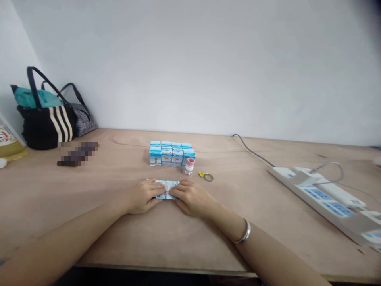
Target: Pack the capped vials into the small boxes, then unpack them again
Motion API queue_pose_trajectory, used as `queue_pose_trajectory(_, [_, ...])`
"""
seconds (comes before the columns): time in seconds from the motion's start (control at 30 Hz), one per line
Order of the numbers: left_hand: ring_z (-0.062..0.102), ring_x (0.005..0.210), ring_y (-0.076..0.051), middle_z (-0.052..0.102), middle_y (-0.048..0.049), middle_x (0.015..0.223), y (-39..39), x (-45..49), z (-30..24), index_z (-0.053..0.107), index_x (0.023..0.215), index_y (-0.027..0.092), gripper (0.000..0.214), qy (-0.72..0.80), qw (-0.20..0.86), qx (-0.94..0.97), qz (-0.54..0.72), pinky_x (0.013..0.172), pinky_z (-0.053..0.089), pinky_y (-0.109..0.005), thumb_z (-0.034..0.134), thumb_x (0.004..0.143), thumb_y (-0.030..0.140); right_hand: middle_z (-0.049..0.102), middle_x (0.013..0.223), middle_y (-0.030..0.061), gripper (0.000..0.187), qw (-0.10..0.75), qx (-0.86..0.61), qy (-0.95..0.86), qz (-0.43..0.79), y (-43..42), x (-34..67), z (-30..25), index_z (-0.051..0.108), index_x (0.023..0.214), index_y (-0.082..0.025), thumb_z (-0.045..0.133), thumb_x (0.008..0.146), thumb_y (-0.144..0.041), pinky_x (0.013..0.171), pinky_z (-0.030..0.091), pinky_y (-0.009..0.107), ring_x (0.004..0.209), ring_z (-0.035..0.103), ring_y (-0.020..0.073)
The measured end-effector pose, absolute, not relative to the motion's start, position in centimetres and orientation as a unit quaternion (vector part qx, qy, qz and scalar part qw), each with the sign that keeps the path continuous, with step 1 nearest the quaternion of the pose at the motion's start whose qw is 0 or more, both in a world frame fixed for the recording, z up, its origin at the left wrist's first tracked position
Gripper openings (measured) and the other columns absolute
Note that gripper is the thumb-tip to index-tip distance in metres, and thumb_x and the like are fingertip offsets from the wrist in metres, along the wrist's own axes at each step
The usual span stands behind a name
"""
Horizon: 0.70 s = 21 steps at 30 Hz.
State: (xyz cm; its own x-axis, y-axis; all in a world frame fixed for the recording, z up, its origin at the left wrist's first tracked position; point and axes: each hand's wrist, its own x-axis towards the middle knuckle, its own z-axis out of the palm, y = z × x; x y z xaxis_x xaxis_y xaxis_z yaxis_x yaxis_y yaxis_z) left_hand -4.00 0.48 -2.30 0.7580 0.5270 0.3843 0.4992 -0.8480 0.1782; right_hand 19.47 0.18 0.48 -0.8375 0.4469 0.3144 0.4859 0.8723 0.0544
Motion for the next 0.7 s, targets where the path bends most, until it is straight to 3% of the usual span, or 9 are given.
queue_pose_trajectory(0.1, [0.059,0.108,-0.019,0.063,-0.0043,0.118,0.6,-3.8,-1.9,0.054,0.121,0.024,0.033,0.277,0.071,0.922,0.260,0.096,0.047,-0.036,0.043,0.090,0.026,0.068,0.082,0.0089,0.022,0.190,-0.261,-0.946,-0.018,0.3,19.6,1.1,0.063,0.101,-0.018,0.047,0.087,-0.020,0.071,0.043,0.031,0.074,0.061,0.0184])
queue_pose_trajectory(0.3, [0.066,0.080,-0.014,0.067,-0.0030,0.108,1.4,-2.6,0.0,0.055,0.118,0.022,0.032,0.367,0.181,0.819,0.403,0.068,0.053,-0.023,0.044,0.090,0.030,0.070,0.084,0.0028,0.015,0.389,-0.363,-0.834,0.145,1.8,19.6,2.4,0.062,0.092,-0.020,0.056,0.083,-0.031,0.063,0.047,0.025,0.071,0.063,0.0147])
queue_pose_trajectory(0.43, [0.065,0.087,-0.017,0.068,-0.0018,0.106,2.3,-2.3,-0.9,0.062,0.107,0.022,0.026,0.383,0.216,0.813,0.381,0.070,0.052,-0.025,0.047,0.087,0.030,0.067,0.072,0.0001,0.011,0.356,-0.424,-0.819,0.148,2.5,19.7,1.5,0.059,0.074,-0.019,0.060,0.079,-0.028,0.058,0.044,0.024,0.064,0.060,0.0140])
queue_pose_trajectory(0.6, [0.063,0.091,-0.019,0.070,-0.0016,0.096,2.6,-2.3,-1.6,0.064,0.091,0.023,0.015,0.384,0.130,0.852,0.331,0.092,0.042,-0.039,0.052,0.083,0.026,0.064,0.067,0.0002,0.014,0.291,-0.418,-0.855,0.097,2.4,19.8,0.4,0.055,0.068,-0.019,0.059,0.080,-0.026,0.055,0.040,0.023,0.060,0.057,0.0135])
queue_pose_trajectory(0.7, [0.063,0.085,-0.018,0.069,-0.0015,0.090,2.2,-2.3,-1.0,0.062,0.090,0.023,0.014,0.383,0.121,0.859,0.318,0.082,0.046,-0.034,0.050,0.084,0.025,0.065,0.075,0.0022,0.010,0.293,-0.412,-0.860,0.077,2.2,19.9,0.4,0.056,0.075,-0.019,0.058,0.081,-0.027,0.058,0.042,0.025,0.066,0.058,0.0147])
